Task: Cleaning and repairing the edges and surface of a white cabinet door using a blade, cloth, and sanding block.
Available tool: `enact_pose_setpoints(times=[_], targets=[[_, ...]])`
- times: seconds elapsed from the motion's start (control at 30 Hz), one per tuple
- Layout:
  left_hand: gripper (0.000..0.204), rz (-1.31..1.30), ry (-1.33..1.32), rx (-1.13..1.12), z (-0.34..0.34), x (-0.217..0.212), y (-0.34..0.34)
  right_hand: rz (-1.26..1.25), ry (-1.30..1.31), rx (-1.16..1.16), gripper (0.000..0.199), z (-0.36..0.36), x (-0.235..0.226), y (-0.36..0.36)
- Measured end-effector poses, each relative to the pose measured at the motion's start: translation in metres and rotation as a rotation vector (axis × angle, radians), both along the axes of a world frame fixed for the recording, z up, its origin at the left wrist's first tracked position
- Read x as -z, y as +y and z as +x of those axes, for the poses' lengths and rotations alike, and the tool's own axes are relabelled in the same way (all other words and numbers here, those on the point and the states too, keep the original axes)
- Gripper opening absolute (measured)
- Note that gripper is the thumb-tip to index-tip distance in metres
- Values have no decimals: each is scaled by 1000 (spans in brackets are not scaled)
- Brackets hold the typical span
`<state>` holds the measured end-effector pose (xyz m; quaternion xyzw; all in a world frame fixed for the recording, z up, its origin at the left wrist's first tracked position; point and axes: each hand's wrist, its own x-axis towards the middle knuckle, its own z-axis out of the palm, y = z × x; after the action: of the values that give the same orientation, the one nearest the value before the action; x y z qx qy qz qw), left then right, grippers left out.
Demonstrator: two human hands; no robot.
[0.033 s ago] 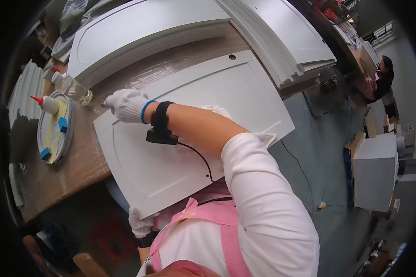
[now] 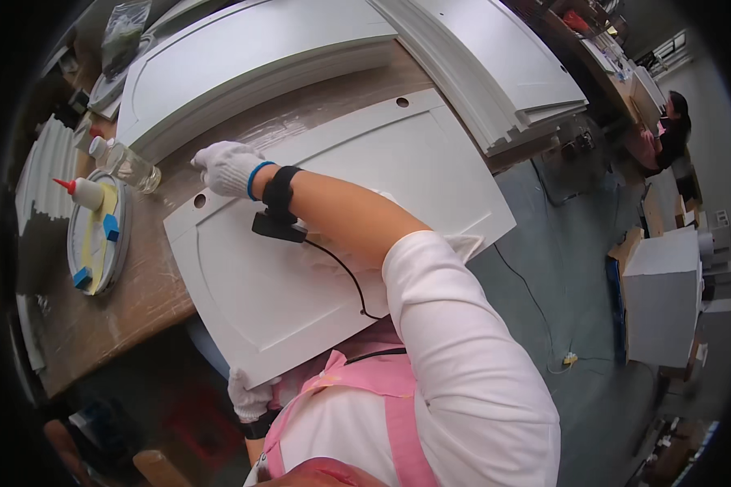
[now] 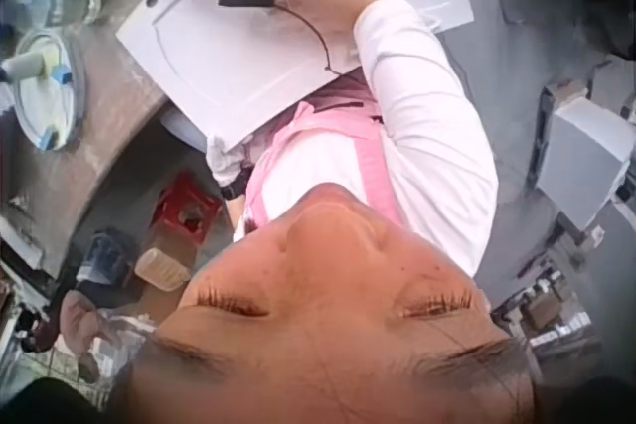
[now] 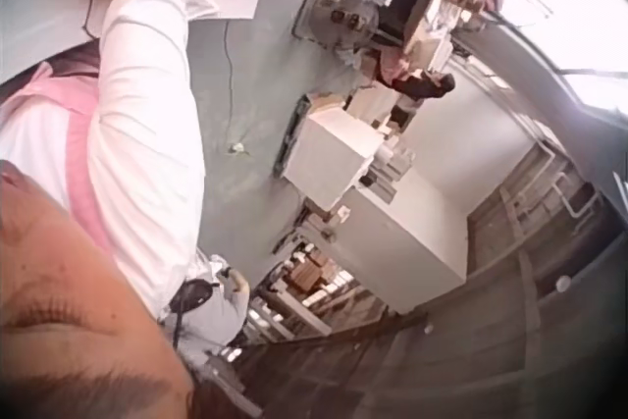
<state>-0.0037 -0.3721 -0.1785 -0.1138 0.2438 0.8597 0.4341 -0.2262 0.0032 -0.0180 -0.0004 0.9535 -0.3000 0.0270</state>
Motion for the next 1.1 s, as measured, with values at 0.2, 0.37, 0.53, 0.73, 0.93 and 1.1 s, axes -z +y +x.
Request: enact_pose_setpoints(times=[0.2, 0.37, 0.53, 0.73, 0.93, 1.1], targets=[[54, -49, 35, -93, 2, -28, 17, 320, -52, 315, 40, 10, 6, 65], [48, -156, 104, -50, -3, -27, 9, 306, 197, -185, 66, 156, -36, 49], [39, -501, 161, -81, -9, -55, 25, 138, 148, -172, 77, 284, 23, 42], [41, -633, 236, -112, -6, -63, 40, 225, 417, 9, 59, 332, 40, 73], [43, -555, 254, -114, -5, -57, 41, 465, -416, 1140, 32, 479, 49, 304], [37, -291, 115, -84, -11, -53, 27, -765, 354, 1106, 33, 459, -40, 278]])
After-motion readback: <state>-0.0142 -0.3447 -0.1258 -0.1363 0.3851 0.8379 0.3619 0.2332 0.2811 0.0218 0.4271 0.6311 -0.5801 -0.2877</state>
